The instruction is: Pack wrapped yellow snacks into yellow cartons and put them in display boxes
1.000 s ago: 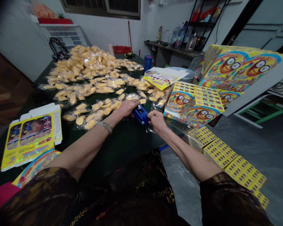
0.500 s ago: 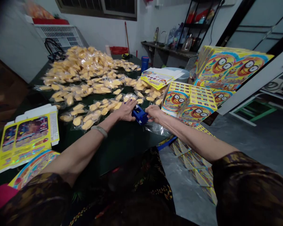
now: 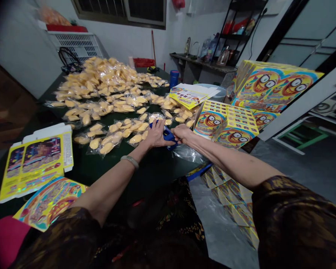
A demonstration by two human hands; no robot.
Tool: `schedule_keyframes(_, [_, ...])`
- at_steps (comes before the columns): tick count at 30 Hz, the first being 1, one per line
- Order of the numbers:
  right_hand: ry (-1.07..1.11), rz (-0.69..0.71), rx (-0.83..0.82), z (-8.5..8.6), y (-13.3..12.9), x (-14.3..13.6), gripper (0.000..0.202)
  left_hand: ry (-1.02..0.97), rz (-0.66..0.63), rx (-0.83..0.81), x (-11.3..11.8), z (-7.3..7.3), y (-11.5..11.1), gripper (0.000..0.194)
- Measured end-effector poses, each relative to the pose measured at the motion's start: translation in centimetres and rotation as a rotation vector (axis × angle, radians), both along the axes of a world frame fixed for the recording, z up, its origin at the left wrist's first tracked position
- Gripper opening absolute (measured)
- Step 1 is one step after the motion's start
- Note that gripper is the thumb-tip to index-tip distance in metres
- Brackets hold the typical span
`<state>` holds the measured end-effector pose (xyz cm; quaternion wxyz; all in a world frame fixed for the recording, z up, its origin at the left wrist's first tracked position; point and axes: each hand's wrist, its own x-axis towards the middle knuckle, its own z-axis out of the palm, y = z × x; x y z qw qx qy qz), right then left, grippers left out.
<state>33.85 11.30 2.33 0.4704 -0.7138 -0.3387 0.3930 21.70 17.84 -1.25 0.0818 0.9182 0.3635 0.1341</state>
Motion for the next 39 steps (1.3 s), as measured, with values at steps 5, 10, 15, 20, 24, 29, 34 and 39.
schedule_keyframes(5, [-0.051, -0.025, 0.009, 0.3, -1.0, -1.1, 0.032, -0.007, 0.036, 0.02, 0.4, -0.4, -0.1, 0.117])
schedule_keyframes(10, [-0.021, -0.058, 0.048, 0.1, -2.1, -1.9, 0.034, -0.008, 0.038, 0.034, 0.4, -0.4, -0.2, 0.11])
schedule_keyframes(15, [0.01, -0.071, 0.091, -0.6, -2.6, -2.3, 0.032, -0.008, 0.041, 0.062, 0.4, -0.4, -0.3, 0.108])
schedule_keyframes(20, [0.013, -0.082, 0.14, -0.9, -3.2, -2.5, 0.032, -0.006, 0.041, 0.057, 0.4, -0.4, -0.3, 0.106])
schedule_keyframes(24, [0.03, -0.082, 0.162, -0.9, -3.8, -2.4, 0.031, -0.012, 0.036, 0.043, 0.3, -0.5, -0.2, 0.106])
schedule_keyframes(29, [0.08, -0.083, 0.175, -1.1, -4.2, -2.2, 0.03, -0.026, 0.031, 0.036, 0.2, -0.6, -0.3, 0.109])
schedule_keyframes(34, [0.145, -0.089, 0.193, -1.5, -4.5, -1.9, 0.032, -0.05, 0.02, 0.044, 0.2, -0.6, -0.3, 0.107])
schedule_keyframes(39, [0.202, -0.1, 0.216, -2.0, -4.7, -1.7, 0.032, -0.036, 0.034, 0.026, 0.4, -0.5, -0.3, 0.108])
